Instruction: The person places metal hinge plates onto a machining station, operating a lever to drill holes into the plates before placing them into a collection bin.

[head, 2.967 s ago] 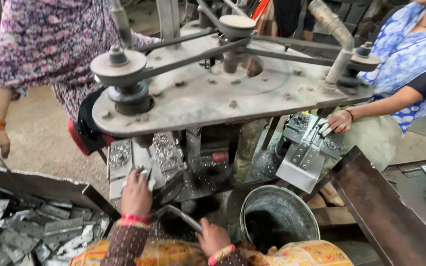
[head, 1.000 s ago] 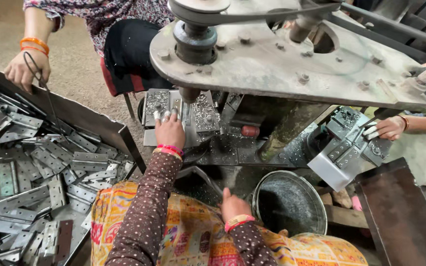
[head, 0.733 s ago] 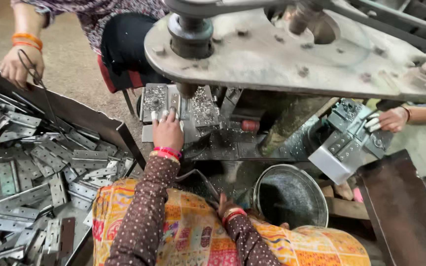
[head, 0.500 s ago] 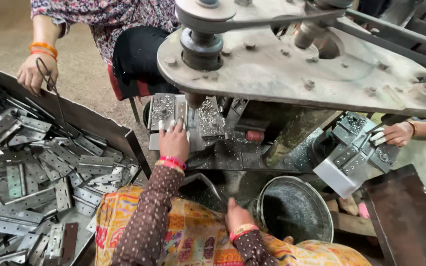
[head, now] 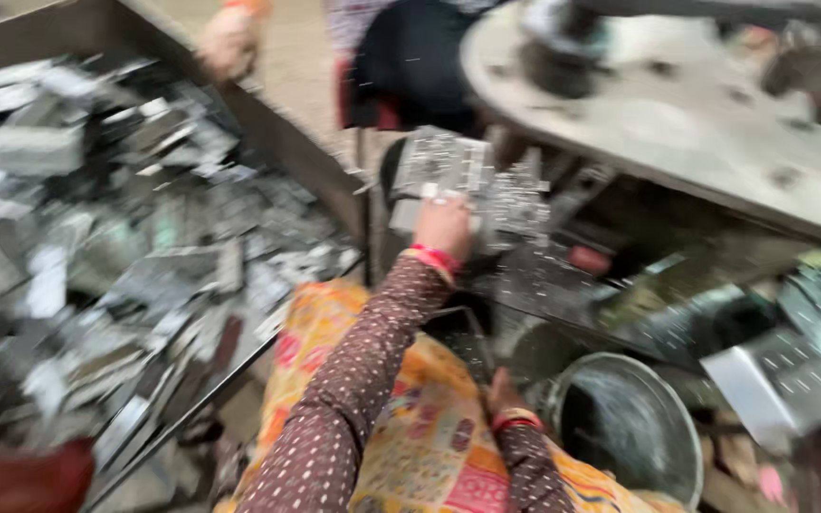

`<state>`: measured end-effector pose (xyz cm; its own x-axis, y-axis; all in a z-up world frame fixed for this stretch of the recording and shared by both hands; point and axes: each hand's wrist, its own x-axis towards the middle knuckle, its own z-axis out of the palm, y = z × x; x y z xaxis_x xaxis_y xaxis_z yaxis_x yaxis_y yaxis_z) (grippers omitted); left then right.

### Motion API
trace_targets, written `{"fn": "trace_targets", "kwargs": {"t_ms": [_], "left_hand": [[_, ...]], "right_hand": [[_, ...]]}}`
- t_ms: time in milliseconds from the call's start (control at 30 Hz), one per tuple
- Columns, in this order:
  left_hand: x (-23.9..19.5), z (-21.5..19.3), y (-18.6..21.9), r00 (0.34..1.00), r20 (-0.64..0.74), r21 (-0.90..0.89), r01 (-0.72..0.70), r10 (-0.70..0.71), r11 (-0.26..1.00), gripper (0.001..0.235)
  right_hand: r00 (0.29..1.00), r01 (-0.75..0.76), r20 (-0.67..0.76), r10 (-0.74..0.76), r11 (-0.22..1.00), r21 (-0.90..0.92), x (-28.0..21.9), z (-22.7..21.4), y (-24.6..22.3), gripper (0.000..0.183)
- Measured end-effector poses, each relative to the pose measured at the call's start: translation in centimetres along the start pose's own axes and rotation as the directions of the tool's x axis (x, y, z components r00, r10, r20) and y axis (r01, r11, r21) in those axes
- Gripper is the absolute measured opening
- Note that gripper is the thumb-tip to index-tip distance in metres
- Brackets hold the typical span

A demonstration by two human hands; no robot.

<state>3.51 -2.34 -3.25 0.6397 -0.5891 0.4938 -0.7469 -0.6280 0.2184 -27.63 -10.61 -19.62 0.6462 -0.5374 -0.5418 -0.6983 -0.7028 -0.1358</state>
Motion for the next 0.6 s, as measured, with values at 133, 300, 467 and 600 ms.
{"fn": "trace_targets", "kwargs": {"t_ms": [133,300,467,600], "left_hand": [[-6.6,-9.0,-1.9,0.977,-0.212,-0.255,-0.023,-0.033,0.967,0.023],[-15.3,-11.8,-14.1,0.823,-0.298,-0.077,0.484,-0.483,0.872,0.027],[-23.4,-5.9,-26.4,0.709,-0.201,0.331,0.699,-0.676,0.634,0.040],[-26.0,-3.5,-26.9,0.665,-0.153,0.223,0.744,-0.731,0.630,0.020]], "right_hand": [[0.984,0.044,-0.176,-0.043,0.999,0.004,-1.1,-3.0,0.4,0.044],[0.835,0.178,-0.542,-0.094,0.978,0.104,-5.8,-7.4,-1.5,0.039],[0.803,0.161,-0.593,-0.061,0.980,0.117,-7.0,-8.0,-2.7,0.035],[0.795,0.182,-0.603,-0.074,0.976,0.120,-6.4,-7.7,-2.5,0.033]]}}
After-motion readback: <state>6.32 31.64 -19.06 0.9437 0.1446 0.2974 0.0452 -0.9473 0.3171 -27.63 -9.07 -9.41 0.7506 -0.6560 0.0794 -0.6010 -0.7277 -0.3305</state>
